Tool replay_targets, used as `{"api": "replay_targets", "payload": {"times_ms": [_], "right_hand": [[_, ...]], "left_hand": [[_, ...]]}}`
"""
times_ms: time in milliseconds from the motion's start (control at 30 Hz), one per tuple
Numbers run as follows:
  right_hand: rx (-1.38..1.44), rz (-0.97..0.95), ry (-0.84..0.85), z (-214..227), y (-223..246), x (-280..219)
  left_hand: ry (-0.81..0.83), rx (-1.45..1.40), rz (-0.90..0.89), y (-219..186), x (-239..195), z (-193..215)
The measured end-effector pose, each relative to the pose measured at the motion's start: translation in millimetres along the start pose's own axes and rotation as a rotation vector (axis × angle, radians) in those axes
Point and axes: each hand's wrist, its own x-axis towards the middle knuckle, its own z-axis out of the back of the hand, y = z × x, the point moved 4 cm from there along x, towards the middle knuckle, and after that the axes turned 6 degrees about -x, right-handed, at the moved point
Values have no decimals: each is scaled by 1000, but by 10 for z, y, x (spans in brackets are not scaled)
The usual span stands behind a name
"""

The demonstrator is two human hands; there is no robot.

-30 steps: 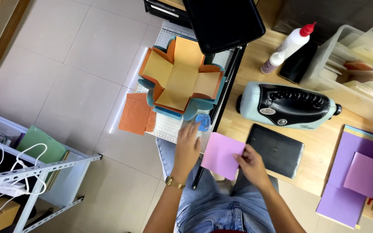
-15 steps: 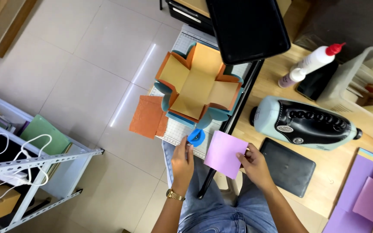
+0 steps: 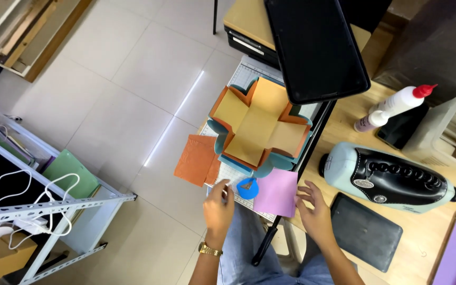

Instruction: Selecting, cutting, and organizing colored paper into folders and storage bins

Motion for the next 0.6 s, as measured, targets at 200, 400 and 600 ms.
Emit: {"api": "replay_targets", "payload": {"times_ms": [200,400,600], "right_hand": [[51,18,22,121,-358,-238],[-11,40,9,237,-771,-350],[-37,31,-33,290,-1145,-334]], "left_hand": [[-161,-100,-164,-705,1260,477],[-96,-84,-285,-661,2188,216],[157,47,-272,-999,2527,-412]]}}
